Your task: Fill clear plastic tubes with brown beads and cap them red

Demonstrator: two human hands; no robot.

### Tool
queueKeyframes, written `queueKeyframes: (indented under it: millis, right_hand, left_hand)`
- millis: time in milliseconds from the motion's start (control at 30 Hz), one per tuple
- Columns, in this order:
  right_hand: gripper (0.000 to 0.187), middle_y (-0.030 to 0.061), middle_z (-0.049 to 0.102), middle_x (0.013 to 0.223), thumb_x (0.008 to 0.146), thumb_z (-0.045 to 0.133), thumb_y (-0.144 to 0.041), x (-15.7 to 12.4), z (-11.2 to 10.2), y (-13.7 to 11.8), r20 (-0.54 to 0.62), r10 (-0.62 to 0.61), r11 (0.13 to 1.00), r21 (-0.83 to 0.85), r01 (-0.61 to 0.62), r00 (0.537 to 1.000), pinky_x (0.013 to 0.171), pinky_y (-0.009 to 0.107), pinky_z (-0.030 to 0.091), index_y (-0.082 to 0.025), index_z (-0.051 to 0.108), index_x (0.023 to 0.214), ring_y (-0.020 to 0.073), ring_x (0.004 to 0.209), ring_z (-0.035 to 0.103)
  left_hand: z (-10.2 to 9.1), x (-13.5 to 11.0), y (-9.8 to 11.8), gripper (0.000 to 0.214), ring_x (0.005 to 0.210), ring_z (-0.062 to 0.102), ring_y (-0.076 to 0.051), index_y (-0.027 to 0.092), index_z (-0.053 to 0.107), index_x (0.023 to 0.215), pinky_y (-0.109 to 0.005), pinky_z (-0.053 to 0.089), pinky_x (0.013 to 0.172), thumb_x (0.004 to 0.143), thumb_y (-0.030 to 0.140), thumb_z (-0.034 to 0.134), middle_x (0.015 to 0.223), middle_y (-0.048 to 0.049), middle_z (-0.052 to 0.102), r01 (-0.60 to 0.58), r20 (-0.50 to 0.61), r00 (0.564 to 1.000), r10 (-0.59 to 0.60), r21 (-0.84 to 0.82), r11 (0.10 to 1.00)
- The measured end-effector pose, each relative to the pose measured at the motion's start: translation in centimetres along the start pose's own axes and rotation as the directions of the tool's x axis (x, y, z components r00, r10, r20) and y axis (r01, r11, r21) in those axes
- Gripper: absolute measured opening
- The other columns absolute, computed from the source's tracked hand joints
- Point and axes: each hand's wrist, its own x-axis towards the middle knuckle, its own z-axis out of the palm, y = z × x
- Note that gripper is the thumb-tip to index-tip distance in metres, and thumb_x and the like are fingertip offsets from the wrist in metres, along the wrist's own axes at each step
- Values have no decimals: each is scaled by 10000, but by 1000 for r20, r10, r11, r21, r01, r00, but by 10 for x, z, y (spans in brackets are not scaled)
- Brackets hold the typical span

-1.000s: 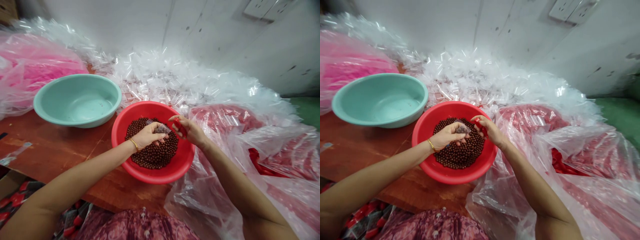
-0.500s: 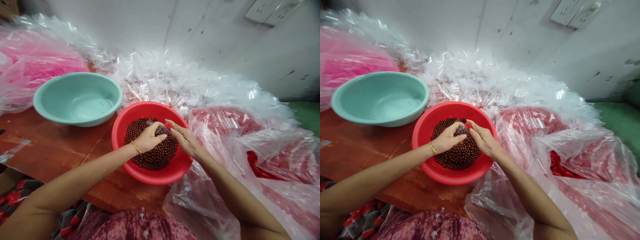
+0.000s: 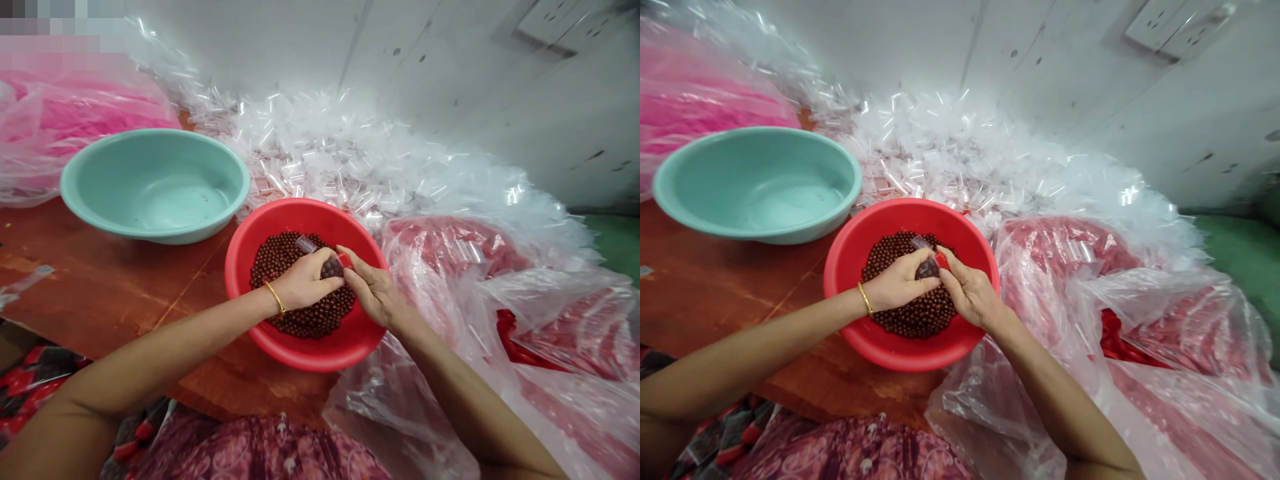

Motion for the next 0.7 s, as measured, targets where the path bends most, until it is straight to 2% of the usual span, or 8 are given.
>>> queueKeyframes:
  millis: [133, 267, 367, 400, 467, 567, 633, 700]
  right_hand:
    - [476, 107, 662, 1110, 926, 336, -365, -5, 0, 4, 55, -56, 995, -85, 60, 997, 760, 336, 554, -147, 468, 1327, 211, 859, 680]
    - [526, 121, 687, 1017, 920, 299, -461, 1, -11, -2, 23, -13, 997, -78, 15, 1000, 732, 361, 537, -137, 572, 1232, 225, 801, 675]
    - [585, 70, 673, 727, 899, 262, -570, 12, -18, -6, -52, 109, 993, 44, -107, 993, 669, 357, 513, -192, 695, 1009, 202, 683, 639]
    - [613, 52, 622, 622, 884, 255, -607, 16, -17, -6, -83, 167, 981, 114, -157, 982, 628, 349, 499, -200, 710, 934, 187, 613, 607]
    - [673, 34, 535, 543, 854, 227, -669, 24, -10, -7, -108, 292, 922, 297, -249, 950, 572, 329, 471, -196, 704, 895, 163, 541, 546]
    - [789, 53, 570, 678, 826, 103, -714, 33, 7, -10, -22, 417, 763, 553, -336, 909, 595, 312, 477, -188, 632, 1081, 158, 607, 557]
    - [825, 80, 615, 879, 826, 10, -693, 36, 17, -14, 62, 417, 678, 643, -356, 907, 712, 322, 496, -199, 526, 1239, 172, 768, 596]
    - [814, 87, 597, 1080, 834, -44, -660, 36, 22, -17, 144, 385, 648, 661, -378, 912, 885, 352, 457, -219, 392, 1362, 183, 972, 580]
  left_hand:
    - [0, -3, -3, 129, 725, 523, -143, 153, 505, 862, -279, 414, 682, 768, 230, 550, 785, -5, 568, 1, 50, 999, -8, 141, 990]
    - [-1, 0, 0, 193, 749, 551, -154, 155, 520, 895, -280, 425, 693, 768, 292, 570, 831, -26, 604, -23, 26, 999, 18, 166, 986]
    - [-1, 4, 7, 255, 755, 583, -187, 170, 546, 900, -301, 434, 695, 737, 357, 609, 813, -34, 628, 7, -1, 1000, -7, 319, 948]
    - [-1, 4, 9, 255, 741, 592, -201, 174, 556, 880, -309, 436, 681, 734, 378, 603, 783, -37, 630, 31, -5, 999, -32, 396, 918]
    - [1, 3, 12, 248, 724, 608, -228, 175, 572, 838, -323, 442, 658, 740, 403, 569, 746, -53, 636, 48, 10, 998, -63, 533, 845]
    - [5, 0, 12, 228, 721, 627, -254, 169, 593, 806, -335, 458, 650, 725, 377, 543, 746, -78, 653, -25, 103, 993, -55, 648, 761]
    - [6, -2, 12, 215, 720, 633, -259, 165, 603, 799, -333, 467, 647, 702, 351, 549, 744, -84, 660, -62, 152, 987, -56, 672, 738]
    - [8, -3, 12, 216, 723, 638, -264, 162, 610, 801, -331, 475, 645, 681, 335, 562, 748, -87, 666, -72, 179, 981, -68, 675, 735]
